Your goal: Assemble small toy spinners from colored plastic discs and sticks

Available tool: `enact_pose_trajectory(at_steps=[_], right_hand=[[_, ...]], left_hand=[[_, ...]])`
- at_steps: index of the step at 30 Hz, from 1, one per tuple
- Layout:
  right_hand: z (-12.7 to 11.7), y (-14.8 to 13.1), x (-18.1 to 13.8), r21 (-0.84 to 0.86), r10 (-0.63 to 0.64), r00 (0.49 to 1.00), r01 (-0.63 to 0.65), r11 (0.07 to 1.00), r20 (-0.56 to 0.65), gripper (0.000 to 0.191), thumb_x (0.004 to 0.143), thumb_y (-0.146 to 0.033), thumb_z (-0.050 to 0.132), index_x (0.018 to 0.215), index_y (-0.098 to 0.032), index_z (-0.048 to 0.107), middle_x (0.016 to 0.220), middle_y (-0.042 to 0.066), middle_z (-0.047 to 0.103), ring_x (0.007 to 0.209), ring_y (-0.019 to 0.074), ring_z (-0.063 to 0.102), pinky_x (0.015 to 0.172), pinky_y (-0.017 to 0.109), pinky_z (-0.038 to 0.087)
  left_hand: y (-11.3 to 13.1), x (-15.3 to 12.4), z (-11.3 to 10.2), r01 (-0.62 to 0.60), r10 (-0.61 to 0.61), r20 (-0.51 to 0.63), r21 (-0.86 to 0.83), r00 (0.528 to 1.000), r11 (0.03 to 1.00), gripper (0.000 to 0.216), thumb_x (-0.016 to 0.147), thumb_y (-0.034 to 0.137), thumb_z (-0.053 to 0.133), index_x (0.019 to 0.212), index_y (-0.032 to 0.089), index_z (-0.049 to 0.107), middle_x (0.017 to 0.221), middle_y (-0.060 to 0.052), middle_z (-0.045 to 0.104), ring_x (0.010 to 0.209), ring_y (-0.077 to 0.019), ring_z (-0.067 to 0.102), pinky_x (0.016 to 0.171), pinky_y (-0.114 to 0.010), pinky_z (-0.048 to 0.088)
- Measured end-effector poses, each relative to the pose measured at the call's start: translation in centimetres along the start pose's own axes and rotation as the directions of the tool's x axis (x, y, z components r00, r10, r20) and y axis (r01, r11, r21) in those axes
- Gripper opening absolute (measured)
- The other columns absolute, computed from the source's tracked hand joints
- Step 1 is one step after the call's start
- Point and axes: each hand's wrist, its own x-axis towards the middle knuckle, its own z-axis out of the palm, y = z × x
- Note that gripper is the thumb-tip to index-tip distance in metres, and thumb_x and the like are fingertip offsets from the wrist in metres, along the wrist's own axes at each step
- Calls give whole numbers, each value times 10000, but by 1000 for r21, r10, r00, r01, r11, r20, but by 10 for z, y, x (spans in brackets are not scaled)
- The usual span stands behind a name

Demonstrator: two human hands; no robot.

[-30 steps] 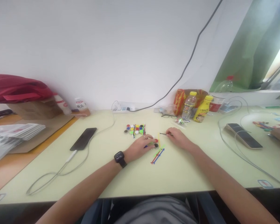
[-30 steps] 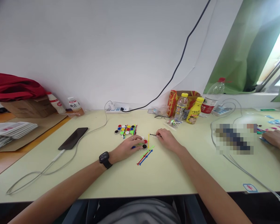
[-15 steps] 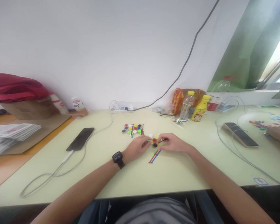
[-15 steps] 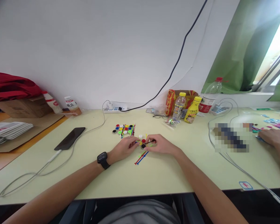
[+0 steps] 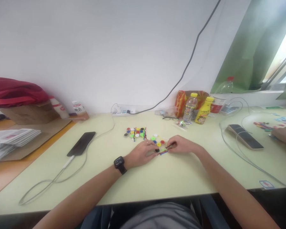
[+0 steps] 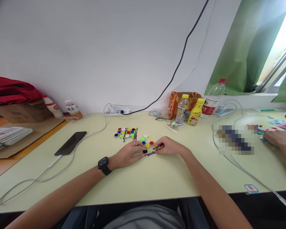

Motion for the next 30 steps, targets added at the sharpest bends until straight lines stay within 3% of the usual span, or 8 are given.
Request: enact_pose_trajectory(at_steps=[5, 9, 14, 19, 25, 30], right_hand=[[-8, 19, -2, -180, 80, 977, -116, 977, -197, 125, 803, -291, 674, 840, -207, 760, 771, 21, 703, 694, 179, 580, 639, 284, 425], [-5, 19, 0, -244, 36, 927, -135, 960, -373, 166, 884, -381, 650, 881, -225, 707, 864, 42, 722, 780, 206, 615, 701, 310, 459], [2, 8, 5, -165, -70, 919, 6, 986, -388, 268, 1022, -319, 427, 1014, -212, 673, 992, 83, 695, 911, 228, 636, 830, 359, 503], [12, 2, 9, -112, -100, 901, 58, 992, -422, 341, 1041, -332, 397, 1247, -228, 649, 986, 74, 667, 909, 231, 631, 850, 376, 514], [24, -10, 13, 119, -62, 900, 125, 985, -432, 292, 1022, -466, 486, 1032, -219, 642, 873, 35, 632, 786, 201, 605, 733, 333, 514], [38, -23, 17, 200, -80, 916, 170, 965, -393, 305, 1017, -444, 504, 1159, -234, 674, 1023, 73, 657, 901, 217, 637, 812, 359, 523]], left_hand=[[-1, -1, -3, 35, -35, 0, -70, 999, 997, 206, 979, 333, 637, 1147, 248, 721, 1141, -92, 694, 1087, -246, 640, 984, -377, 515], [0, -2, -5, 79, -78, 14, -114, 997, 990, 169, 951, 336, 664, 1069, 222, 709, 1057, -84, 711, 1012, -241, 645, 929, -368, 524], [-4, -3, -3, 170, -178, -10, -246, 984, 954, 173, 918, 341, 698, 1022, 203, 695, 974, -55, 718, 858, -188, 647, 821, -320, 538], [-12, -1, 2, 271, -312, -12, -461, 950, 845, 325, 854, 383, 782, 1092, 169, 724, 958, -69, 721, 817, -173, 657, 780, -314, 563], [-18, 0, 4, 384, -427, 77, -600, 901, 702, 407, 765, 406, 868, 1050, 142, 747, 898, -78, 745, 779, -175, 706, 762, -311, 592], [-22, 0, 3, 341, -404, 58, -654, 913, 675, 451, 757, 403, 881, 1099, 148, 732, 1030, -106, 754, 861, -197, 732, 809, -335, 609]])
